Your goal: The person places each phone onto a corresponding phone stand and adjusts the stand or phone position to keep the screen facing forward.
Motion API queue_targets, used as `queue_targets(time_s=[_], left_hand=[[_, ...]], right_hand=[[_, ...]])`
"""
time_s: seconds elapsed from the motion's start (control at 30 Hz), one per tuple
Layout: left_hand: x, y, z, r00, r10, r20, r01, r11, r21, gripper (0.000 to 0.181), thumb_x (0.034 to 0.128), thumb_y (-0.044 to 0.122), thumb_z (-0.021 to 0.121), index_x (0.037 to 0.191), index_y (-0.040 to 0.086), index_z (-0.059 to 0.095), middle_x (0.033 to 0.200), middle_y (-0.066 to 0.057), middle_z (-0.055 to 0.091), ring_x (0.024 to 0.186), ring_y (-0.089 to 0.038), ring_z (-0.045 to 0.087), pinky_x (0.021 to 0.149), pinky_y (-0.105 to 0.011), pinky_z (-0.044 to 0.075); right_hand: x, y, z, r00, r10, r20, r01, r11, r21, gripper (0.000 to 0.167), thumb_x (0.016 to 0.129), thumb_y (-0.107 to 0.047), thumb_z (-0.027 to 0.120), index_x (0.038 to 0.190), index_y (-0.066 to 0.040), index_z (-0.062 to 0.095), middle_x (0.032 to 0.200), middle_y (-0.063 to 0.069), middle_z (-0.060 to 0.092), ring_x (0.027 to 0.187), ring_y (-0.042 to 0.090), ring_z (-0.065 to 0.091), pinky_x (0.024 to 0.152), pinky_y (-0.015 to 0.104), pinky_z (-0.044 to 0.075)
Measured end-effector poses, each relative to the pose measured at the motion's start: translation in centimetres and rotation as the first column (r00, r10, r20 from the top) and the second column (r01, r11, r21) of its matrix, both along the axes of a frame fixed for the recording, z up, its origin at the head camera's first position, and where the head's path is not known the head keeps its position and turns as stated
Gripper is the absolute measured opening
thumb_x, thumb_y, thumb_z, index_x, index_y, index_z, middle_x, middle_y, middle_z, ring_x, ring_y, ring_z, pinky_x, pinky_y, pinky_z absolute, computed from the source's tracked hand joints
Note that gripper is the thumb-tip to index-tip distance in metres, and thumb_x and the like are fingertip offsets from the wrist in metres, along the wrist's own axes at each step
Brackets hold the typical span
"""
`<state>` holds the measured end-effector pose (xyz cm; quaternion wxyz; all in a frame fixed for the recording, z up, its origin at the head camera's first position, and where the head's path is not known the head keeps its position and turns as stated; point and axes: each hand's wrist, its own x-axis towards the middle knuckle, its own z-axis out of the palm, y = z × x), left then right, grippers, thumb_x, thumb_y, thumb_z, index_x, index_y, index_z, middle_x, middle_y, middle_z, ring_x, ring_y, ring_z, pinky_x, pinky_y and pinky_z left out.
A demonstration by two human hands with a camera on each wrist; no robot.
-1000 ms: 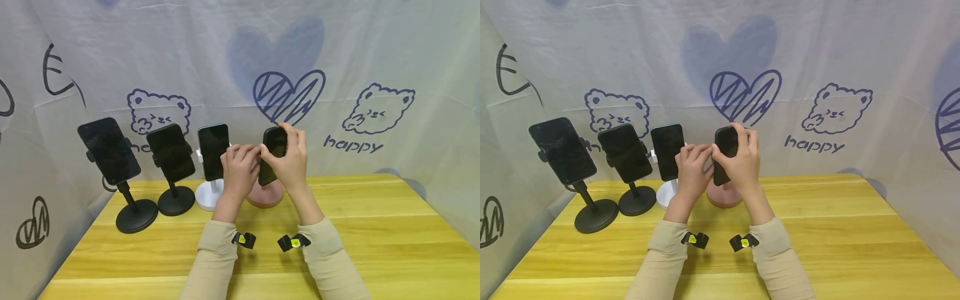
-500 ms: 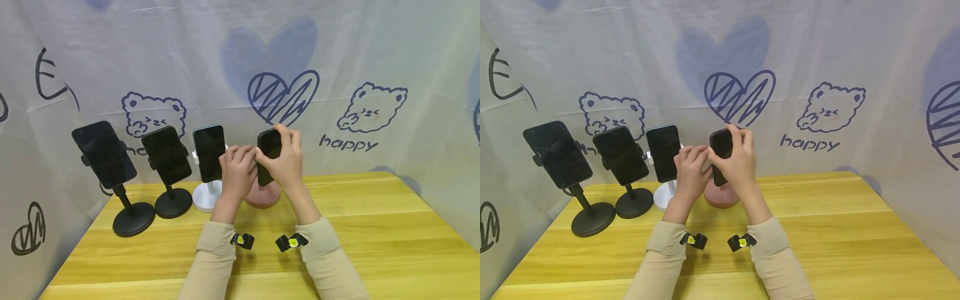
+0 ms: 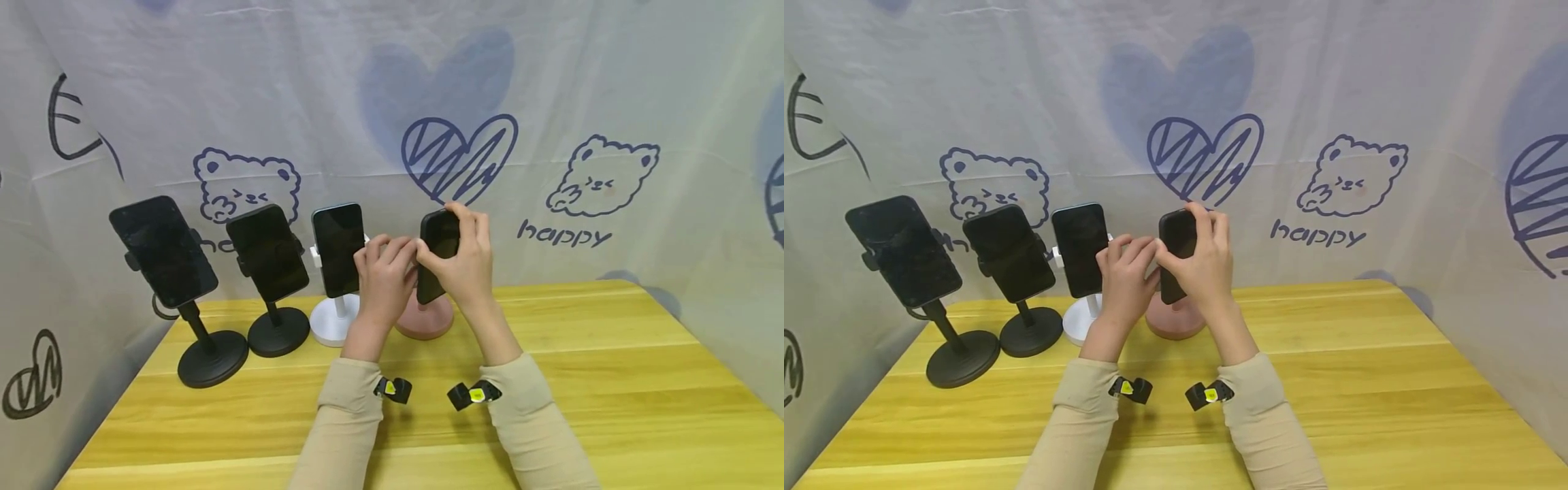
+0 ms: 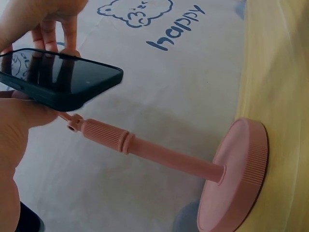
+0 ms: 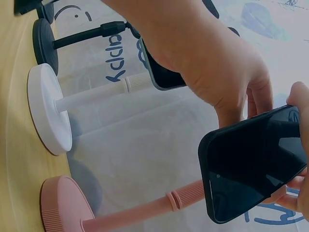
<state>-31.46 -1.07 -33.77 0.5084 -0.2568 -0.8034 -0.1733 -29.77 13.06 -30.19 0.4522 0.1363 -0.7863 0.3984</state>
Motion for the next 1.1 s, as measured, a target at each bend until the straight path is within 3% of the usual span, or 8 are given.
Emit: queue_targets(time_s=[0.17, 0.4, 0.67, 0.87, 1.1], left_hand=[[-0.8, 0.0, -0.4, 0.997, -0.015, -0.071, 0.015, 1.0, 0.009, 0.021, 0.0865, 0.019, 0.074, 0.108, 0.016, 0.073, 0.106, 0.002, 0.072, 0.108, -0.024, 0.051, 0.088, -0.046, 0.033], [-1.5, 0.0, -0.4, 0.982, -0.054, -0.18, 0.049, 0.998, -0.03, 0.023, 0.0846, 0.022, 0.076, 0.108, 0.018, 0.074, 0.103, 0.004, 0.072, 0.105, -0.023, 0.05, 0.086, -0.045, 0.031], [-1.8, -0.3, 0.1, 0.979, -0.044, -0.197, 0.024, 0.994, -0.104, 0.025, 0.0794, 0.017, 0.079, 0.104, 0.015, 0.071, 0.106, 0.004, 0.071, 0.107, -0.022, 0.05, 0.087, -0.045, 0.031], [-2.4, -0.8, 0.4, 0.969, -0.082, -0.233, 0.054, 0.991, -0.126, 0.028, 0.0746, 0.015, 0.08, 0.102, 0.016, 0.073, 0.101, 0.004, 0.072, 0.107, -0.022, 0.051, 0.087, -0.046, 0.03], [-2.5, -0.8, 0.3, 0.961, -0.114, -0.251, 0.085, 0.988, -0.125, 0.024, 0.0832, 0.02, 0.075, 0.107, 0.016, 0.075, 0.099, 0.004, 0.073, 0.105, -0.022, 0.051, 0.085, -0.044, 0.032]], right_hand=[[-0.2, 0.2, -0.1, 1.0, 0.003, -0.014, -0.003, 1.0, 0.006, 0.066, 0.076, -0.037, 0.076, 0.132, -0.013, 0.049, 0.117, 0.021, 0.047, 0.096, 0.032, 0.054, 0.078, 0.049, 0.052], [-0.4, 0.9, 0.0, 1.0, 0.027, -0.015, -0.027, 1.0, -0.014, 0.064, 0.076, -0.031, 0.077, 0.131, -0.012, 0.05, 0.118, 0.02, 0.049, 0.094, 0.032, 0.054, 0.076, 0.049, 0.051], [-0.5, 0.9, 0.0, 0.999, 0.036, -0.013, -0.036, 0.999, 0.005, 0.064, 0.076, -0.033, 0.076, 0.131, -0.012, 0.05, 0.116, 0.021, 0.049, 0.093, 0.034, 0.054, 0.073, 0.046, 0.051], [-0.7, 0.8, 0.0, 0.998, 0.066, -0.02, -0.067, 0.998, -0.004, 0.064, 0.076, -0.03, 0.078, 0.131, -0.012, 0.05, 0.114, 0.022, 0.048, 0.088, 0.036, 0.054, 0.07, 0.048, 0.052], [-1.3, 1.4, -0.3, 0.993, 0.088, -0.078, -0.089, 0.996, -0.008, 0.063, 0.075, -0.026, 0.08, 0.128, -0.008, 0.051, 0.105, 0.023, 0.049, 0.083, 0.035, 0.05, 0.068, 0.044, 0.05]])
